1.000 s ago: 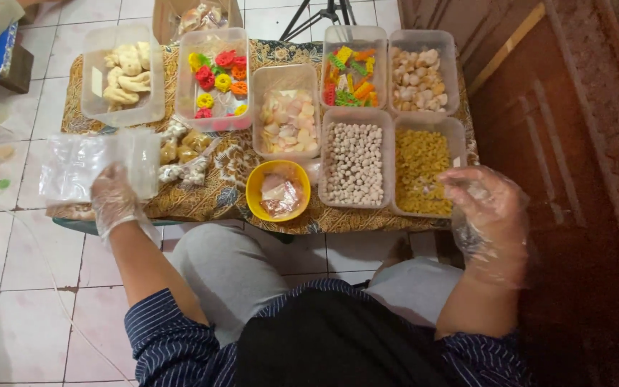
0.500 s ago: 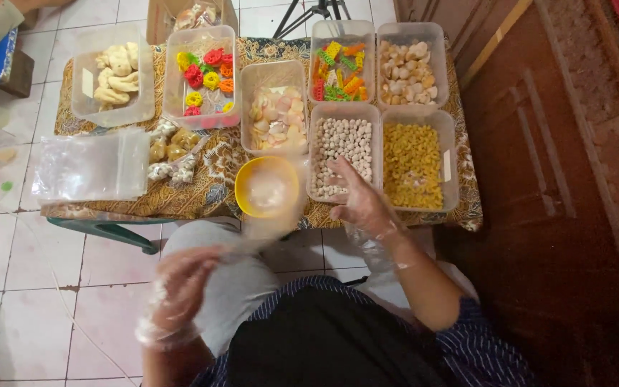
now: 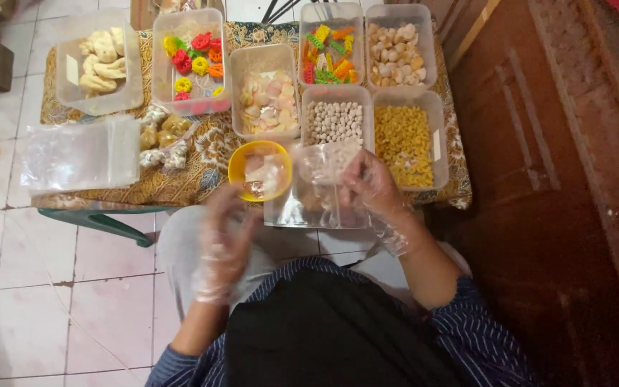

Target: The person is manually filling plastic polybags with a variety of snacks and crackers from multiple containers.

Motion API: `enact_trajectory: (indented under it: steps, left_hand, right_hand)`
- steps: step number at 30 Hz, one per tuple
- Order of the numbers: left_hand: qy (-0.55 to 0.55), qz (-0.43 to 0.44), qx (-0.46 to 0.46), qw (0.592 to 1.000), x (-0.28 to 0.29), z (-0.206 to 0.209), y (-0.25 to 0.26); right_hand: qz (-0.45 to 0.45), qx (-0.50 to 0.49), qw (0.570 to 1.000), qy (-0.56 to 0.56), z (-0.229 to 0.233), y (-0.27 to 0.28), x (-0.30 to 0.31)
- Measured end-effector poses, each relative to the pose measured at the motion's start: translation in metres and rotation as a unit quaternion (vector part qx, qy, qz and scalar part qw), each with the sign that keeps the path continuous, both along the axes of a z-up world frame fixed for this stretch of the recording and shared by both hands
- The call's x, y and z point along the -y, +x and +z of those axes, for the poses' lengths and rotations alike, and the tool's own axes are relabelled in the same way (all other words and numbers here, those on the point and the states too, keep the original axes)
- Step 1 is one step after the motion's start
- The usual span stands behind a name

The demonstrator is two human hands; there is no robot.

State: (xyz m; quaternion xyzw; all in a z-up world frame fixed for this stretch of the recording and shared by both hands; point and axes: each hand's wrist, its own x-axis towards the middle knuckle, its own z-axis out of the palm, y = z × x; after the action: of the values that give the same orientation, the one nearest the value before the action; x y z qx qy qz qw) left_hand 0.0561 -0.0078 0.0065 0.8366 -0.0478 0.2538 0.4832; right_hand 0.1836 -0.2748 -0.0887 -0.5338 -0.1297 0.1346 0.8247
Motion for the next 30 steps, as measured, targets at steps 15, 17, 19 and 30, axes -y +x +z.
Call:
enact_trajectory:
  steps: [15,17,19,30]
  left_hand:
    - [-0.153,-0.219,-0.156,0.951,0.042,0.003,-0.033]
    - [-0.149,-0.231,-0.163,0.948,0.039,0.010,-0.035]
    - [-0.106,-0.262,-0.116,0.952,0.030,0.012,-0.036]
    - [-0.093,-0.233,-0.002,0.968,0.018,-0.002,-0.046]
  right_hand:
    - [0.063,0.133,0.986,-0.074,0.046,-0.103,-0.049]
    - [0.071,0.108,0.989,-0.067,0.053,-0.106,-0.049]
    - [0.051,0.161,0.981,-0.090,0.069,-0.112,-0.053]
    - [0.058,0.282,0.934,-0.212,0.106,-0.132,-0.067]
